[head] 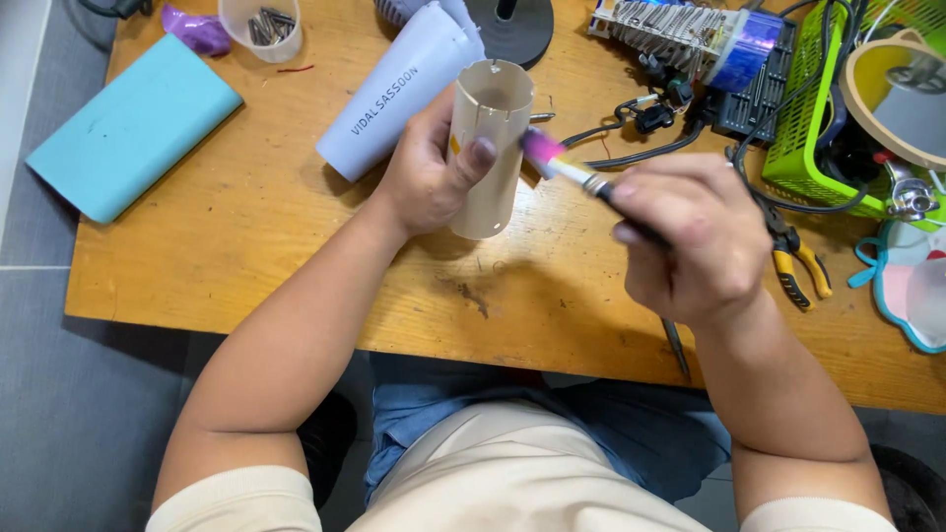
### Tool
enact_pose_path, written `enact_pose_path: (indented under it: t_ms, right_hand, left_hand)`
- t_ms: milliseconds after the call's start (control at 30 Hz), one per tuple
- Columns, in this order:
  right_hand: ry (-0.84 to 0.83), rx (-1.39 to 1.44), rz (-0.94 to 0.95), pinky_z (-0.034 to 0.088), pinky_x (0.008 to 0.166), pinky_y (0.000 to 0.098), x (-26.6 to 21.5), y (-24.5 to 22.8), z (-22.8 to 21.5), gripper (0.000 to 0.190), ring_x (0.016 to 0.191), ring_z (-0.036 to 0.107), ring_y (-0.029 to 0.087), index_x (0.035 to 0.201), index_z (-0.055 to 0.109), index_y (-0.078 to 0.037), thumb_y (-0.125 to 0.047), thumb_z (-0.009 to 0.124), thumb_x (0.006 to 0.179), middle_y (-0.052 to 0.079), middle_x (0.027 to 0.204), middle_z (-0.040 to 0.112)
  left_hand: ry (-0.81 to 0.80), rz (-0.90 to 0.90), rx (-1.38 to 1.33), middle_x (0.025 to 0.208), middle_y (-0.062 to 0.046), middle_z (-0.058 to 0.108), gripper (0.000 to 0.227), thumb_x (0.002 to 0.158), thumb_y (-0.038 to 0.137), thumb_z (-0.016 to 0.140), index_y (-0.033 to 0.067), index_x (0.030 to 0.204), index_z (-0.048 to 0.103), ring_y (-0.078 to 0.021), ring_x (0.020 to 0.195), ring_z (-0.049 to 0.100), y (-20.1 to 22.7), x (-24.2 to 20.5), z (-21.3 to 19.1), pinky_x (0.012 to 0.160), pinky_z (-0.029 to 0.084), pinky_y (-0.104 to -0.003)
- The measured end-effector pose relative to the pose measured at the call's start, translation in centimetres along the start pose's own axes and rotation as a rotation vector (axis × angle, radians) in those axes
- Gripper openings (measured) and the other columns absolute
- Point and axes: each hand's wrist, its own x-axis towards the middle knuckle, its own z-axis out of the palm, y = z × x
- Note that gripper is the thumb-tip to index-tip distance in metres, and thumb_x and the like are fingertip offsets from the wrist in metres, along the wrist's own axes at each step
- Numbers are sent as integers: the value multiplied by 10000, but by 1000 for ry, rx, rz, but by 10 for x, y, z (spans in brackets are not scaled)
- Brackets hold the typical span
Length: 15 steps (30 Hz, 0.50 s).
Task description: The person holds a paper tube and brushes its surface with a makeup brush, then inserts a small metal fitting into one end of the tube. They attach a blue motor and fan housing to the tube, spin the fan blades by hand, and finally set the assembled tube on the workbench.
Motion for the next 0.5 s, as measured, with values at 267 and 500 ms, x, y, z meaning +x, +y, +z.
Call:
enact_pose_path:
  t_ms: [267,500]
  right_hand:
    - [-162,100,-37,628,936,552,21,7,13,275,1007,760,443,1211,739,95,-136,589,1211,228,1083,792]
    - [-331,103,-52,580,907,512,18,10,23,286,1053,748,396,1269,769,35,-161,565,1237,168,1069,773]
  left_hand:
    - [148,65,73,1300,-144,761,837,1070,774,718,51,1478,610,-262,1212,756,1,0,-13,1038,662,-406]
    - [192,115,86,1251,-156,765,781,1093,777,713,70,1412,619,-261,1162,757,1,-1,-19,984,664,-417]
